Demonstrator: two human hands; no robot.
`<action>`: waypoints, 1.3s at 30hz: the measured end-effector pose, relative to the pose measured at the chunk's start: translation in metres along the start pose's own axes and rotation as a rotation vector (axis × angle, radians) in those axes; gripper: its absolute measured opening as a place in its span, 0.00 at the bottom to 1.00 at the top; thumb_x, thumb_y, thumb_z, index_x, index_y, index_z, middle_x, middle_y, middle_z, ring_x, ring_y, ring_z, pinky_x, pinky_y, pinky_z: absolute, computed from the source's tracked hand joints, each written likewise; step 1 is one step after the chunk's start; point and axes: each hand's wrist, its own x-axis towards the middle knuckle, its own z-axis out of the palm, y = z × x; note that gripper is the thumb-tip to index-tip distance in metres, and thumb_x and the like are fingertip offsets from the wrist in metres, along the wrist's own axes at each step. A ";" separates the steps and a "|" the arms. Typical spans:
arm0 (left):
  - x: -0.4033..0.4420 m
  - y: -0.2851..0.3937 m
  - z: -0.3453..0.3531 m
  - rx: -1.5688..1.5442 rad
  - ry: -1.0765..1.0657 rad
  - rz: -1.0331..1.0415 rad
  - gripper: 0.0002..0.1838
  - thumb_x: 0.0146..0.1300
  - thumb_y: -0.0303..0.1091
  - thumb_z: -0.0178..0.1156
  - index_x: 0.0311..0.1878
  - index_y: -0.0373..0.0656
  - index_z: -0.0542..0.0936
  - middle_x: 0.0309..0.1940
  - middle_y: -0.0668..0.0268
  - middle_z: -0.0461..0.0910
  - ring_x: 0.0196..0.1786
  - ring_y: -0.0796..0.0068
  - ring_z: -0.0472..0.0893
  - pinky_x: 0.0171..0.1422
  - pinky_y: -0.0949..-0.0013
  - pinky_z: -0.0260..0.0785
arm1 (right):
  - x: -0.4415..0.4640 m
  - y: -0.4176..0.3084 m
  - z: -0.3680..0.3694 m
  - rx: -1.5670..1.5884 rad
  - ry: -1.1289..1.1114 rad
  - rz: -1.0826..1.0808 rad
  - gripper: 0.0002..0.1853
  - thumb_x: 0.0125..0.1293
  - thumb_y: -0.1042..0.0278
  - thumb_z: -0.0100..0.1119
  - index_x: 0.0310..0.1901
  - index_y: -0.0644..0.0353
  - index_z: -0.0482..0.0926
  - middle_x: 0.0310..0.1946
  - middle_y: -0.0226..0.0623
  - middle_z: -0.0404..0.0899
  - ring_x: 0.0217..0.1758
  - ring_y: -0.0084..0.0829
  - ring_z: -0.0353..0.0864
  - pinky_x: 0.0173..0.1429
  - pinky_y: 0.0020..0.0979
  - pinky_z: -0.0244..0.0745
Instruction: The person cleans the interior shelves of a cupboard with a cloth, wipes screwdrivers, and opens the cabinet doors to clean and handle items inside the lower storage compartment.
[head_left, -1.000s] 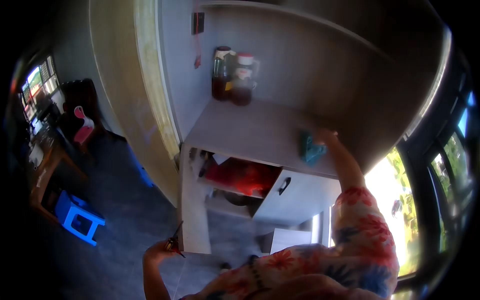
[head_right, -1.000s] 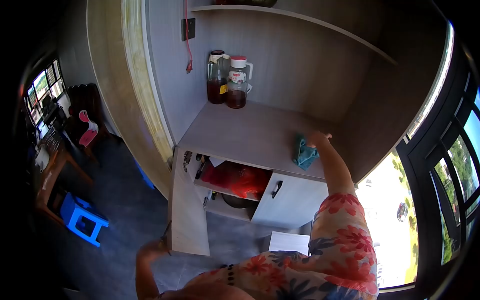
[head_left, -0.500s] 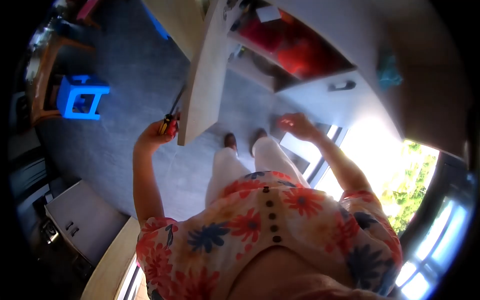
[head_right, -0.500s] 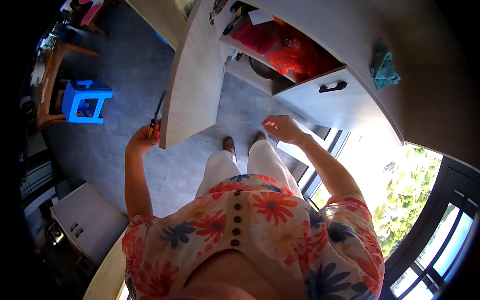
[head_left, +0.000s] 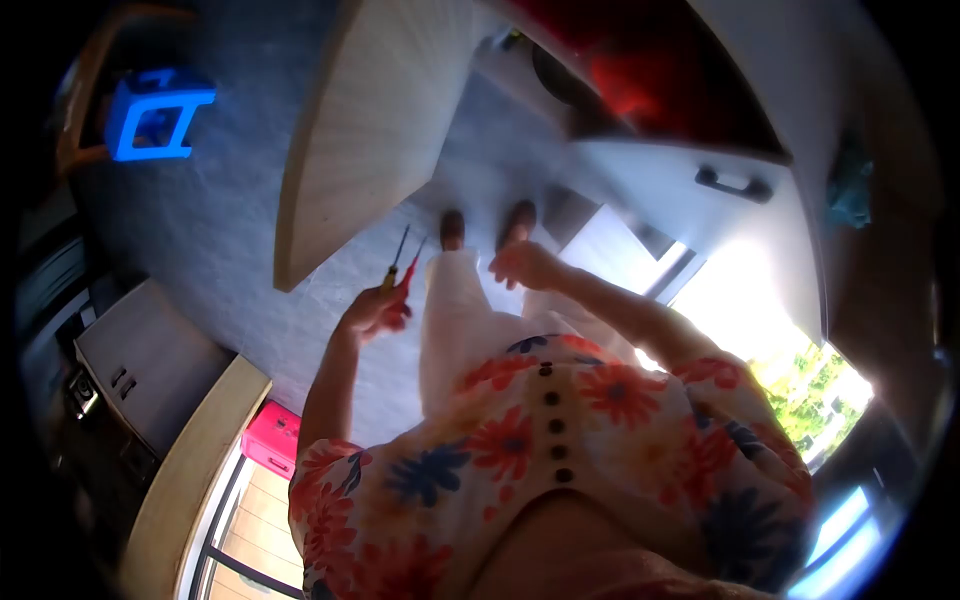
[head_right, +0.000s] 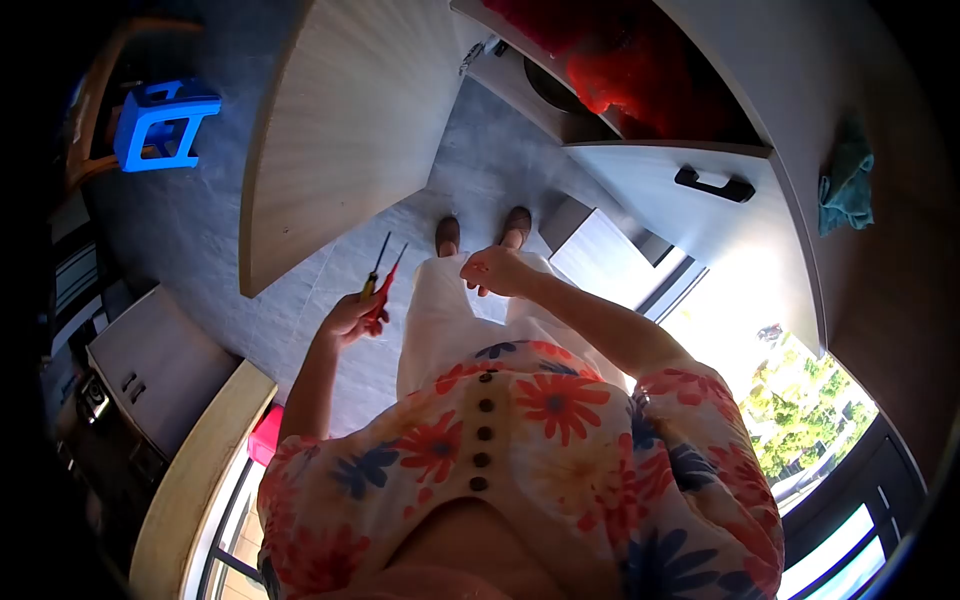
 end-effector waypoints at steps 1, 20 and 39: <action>0.017 0.010 0.025 0.031 -0.065 0.055 0.14 0.62 0.43 0.56 0.39 0.42 0.72 0.25 0.61 0.77 0.19 0.73 0.74 0.23 0.72 0.67 | 0.007 0.002 -0.001 0.041 -0.024 0.061 0.12 0.66 0.63 0.47 0.42 0.59 0.77 0.33 0.34 0.81 0.32 0.26 0.81 0.34 0.26 0.77; 0.259 0.091 0.108 1.266 0.463 0.724 0.15 0.56 0.34 0.54 0.44 0.38 0.67 0.39 0.51 0.74 0.39 0.48 0.76 0.41 0.52 0.69 | 0.196 0.110 -0.031 0.862 0.426 0.015 0.25 0.62 0.43 0.49 0.44 0.60 0.75 0.33 0.30 0.76 0.36 0.23 0.74 0.37 0.31 0.74; 0.289 0.155 0.059 1.286 0.172 1.194 0.22 0.54 0.28 0.58 0.54 0.39 0.69 0.48 0.54 0.71 0.44 0.57 0.77 0.46 0.63 0.71 | 0.415 0.100 -0.286 0.872 0.769 -0.259 0.21 0.56 0.52 0.56 0.40 0.65 0.73 0.30 0.39 0.78 0.26 0.29 0.82 0.24 0.31 0.79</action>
